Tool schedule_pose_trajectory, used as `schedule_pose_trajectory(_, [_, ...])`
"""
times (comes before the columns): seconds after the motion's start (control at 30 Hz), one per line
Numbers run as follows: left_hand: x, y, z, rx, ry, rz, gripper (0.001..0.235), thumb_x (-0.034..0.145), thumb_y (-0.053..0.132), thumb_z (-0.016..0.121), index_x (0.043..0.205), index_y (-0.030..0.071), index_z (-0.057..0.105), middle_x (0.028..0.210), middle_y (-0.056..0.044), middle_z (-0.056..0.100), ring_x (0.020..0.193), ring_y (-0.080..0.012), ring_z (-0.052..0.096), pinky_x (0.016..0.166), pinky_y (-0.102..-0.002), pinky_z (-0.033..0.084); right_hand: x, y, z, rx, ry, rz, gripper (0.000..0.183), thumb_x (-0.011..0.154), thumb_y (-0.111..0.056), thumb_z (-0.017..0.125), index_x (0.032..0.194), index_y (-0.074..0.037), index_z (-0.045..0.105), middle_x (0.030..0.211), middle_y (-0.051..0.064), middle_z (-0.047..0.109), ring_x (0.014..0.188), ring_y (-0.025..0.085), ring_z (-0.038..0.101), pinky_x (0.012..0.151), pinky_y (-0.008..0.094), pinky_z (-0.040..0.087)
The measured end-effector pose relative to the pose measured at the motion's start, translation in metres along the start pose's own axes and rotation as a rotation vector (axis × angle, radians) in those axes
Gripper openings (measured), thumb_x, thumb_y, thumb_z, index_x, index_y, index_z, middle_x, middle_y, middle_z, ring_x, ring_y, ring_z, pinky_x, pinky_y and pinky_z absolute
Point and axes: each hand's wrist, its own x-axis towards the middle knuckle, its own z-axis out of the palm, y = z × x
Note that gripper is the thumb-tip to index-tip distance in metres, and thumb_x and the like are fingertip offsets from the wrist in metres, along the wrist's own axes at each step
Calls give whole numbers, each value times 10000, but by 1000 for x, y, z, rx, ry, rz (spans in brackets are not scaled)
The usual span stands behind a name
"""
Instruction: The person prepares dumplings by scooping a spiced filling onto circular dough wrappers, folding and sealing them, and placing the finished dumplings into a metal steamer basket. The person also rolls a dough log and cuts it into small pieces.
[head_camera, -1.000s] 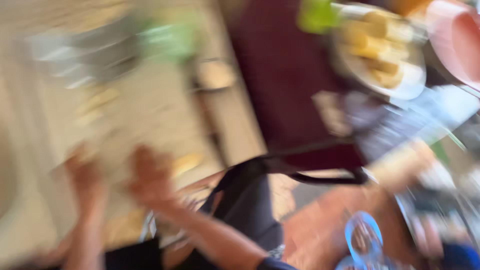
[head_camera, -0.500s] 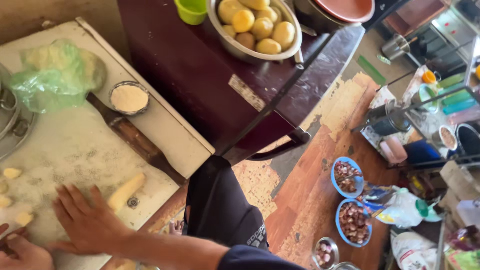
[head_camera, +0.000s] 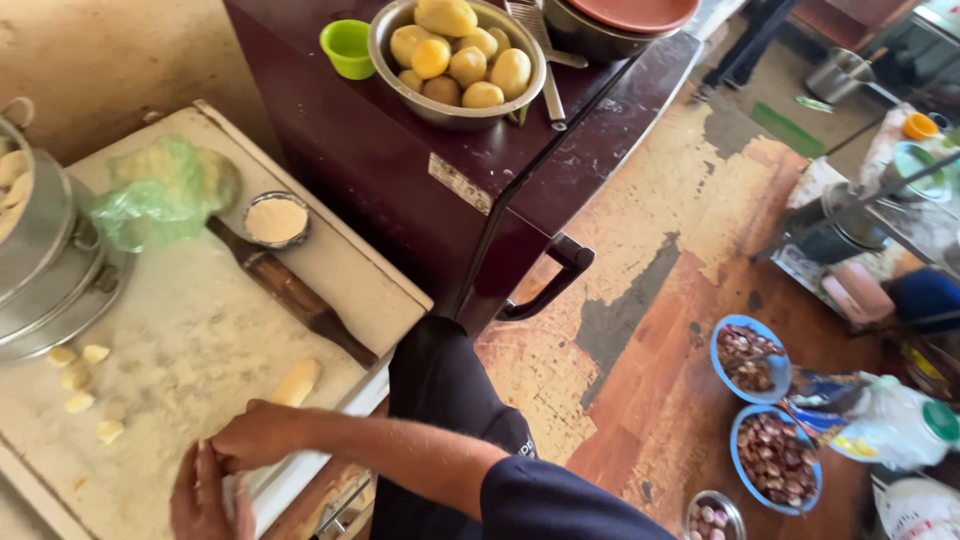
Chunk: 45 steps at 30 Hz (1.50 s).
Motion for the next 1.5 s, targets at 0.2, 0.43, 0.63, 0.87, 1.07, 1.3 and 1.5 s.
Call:
schedule_pose_trajectory(0.2, [36,21,-22,304,-8,119,655,900,264,786,1436,-37,559,1075,-243,673,920,-374,713,742,-458,606,22,21,-9,220,-200,-71,340,887,-421,574,948,-174,801,886,63,815,862,260,758,746,399,584])
schedule_pose_trajectory(0.43, [35,16,-27,576,-384,-165,190,1057,229,645,1198,102,659,947,-128,664,701,-287,693,611,-434,566,30,17,3,66,-184,-47,356,894,-485,587,1040,-223,779,881,-10,831,858,196,757,756,385,566])
schedule_pose_trajectory(0.63, [18,-2,-2,322,-814,-864,258,1060,158,605,1301,70,585,1098,-139,610,837,-293,677,705,-423,563,-23,-8,2,-85,76,-285,269,907,-461,594,1063,-290,731,981,-102,774,896,125,683,861,408,444])
schedule_pose_trajectory(0.87, [29,-74,3,-44,-555,-1150,367,1062,75,559,1422,32,498,1275,-152,547,994,-301,658,815,-411,559,-74,-34,19,-332,590,-2,259,1142,-395,523,1297,-221,635,1202,-61,672,1165,131,597,1191,457,409])
schedule_pose_trajectory(1.07, [34,-127,15,-763,28,-1060,470,1065,4,519,1525,-1,423,1426,-163,494,1130,-308,642,909,-401,555,-52,-77,4,-677,359,258,795,1018,-599,444,1595,-55,403,1715,148,352,1589,307,300,1234,583,253])
schedule_pose_trajectory(1.3, [24,-136,-8,-861,275,-831,531,1073,-60,456,1596,-26,376,1581,-207,441,1224,-350,658,977,-403,556,51,-48,-43,-627,524,463,935,957,-698,424,1620,-42,361,1717,187,309,1610,341,276,1265,615,197])
schedule_pose_trajectory(1.5, [-22,-109,-21,-664,183,-683,407,1157,14,456,1546,-49,355,1429,-244,466,1143,-333,634,939,-401,558,61,-52,-62,-665,542,412,994,922,-750,406,1598,-22,371,1701,195,329,1609,339,274,1288,598,205])
